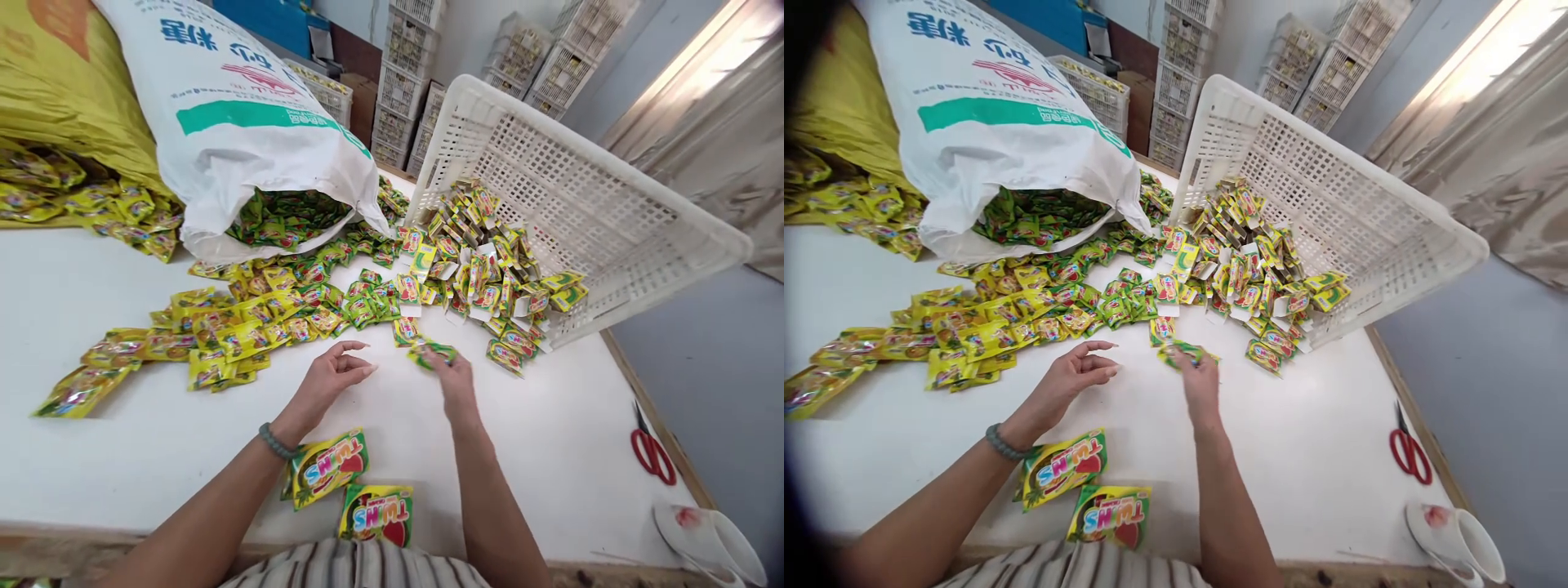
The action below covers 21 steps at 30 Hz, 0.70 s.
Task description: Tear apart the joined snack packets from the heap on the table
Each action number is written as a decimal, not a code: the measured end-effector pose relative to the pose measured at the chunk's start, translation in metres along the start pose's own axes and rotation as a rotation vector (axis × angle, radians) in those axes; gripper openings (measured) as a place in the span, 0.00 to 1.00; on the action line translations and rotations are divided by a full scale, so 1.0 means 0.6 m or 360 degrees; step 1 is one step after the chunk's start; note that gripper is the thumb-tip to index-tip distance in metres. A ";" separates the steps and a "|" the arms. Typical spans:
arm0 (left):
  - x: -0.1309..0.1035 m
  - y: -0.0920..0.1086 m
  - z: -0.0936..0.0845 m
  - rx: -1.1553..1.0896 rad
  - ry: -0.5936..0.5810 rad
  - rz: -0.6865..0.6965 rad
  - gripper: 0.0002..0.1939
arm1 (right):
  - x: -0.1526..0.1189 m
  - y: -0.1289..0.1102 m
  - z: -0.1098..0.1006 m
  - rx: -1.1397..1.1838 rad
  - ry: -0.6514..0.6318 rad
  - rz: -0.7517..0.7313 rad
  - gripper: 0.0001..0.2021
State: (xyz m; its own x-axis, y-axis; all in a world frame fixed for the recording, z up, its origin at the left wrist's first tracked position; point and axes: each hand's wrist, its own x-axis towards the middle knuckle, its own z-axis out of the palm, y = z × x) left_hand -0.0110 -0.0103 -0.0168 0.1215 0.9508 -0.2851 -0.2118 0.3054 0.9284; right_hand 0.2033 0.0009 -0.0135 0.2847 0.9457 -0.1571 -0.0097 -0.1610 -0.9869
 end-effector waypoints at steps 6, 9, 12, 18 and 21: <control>0.013 -0.009 -0.009 0.0333 0.0096 0.0170 0.24 | 0.034 0.008 -0.079 -0.0593 0.0253 0.0149 0.13; 0.013 -0.005 -0.012 0.0530 0.0139 0.0241 0.24 | 0.020 0.001 -0.065 -0.0667 0.0036 0.0041 0.11; 0.008 0.005 -0.016 0.0692 0.0143 0.0393 0.29 | -0.007 -0.012 -0.031 -0.0691 -0.0334 -0.0160 0.10; 0.007 0.006 -0.022 0.0739 -0.0388 0.0321 0.23 | -0.041 -0.009 0.027 -0.0332 -0.0744 -0.0228 0.09; 0.006 0.003 -0.020 0.0662 -0.0300 0.0189 0.24 | -0.027 -0.002 0.026 -0.0081 -0.0473 -0.0227 0.10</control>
State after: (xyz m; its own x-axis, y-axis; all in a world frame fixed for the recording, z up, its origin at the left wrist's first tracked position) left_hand -0.0228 -0.0054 -0.0189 0.3019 0.9401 -0.1586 0.1673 0.1115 0.9796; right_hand 0.1837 -0.0100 -0.0104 -0.0127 0.9995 -0.0288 0.0603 -0.0280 -0.9978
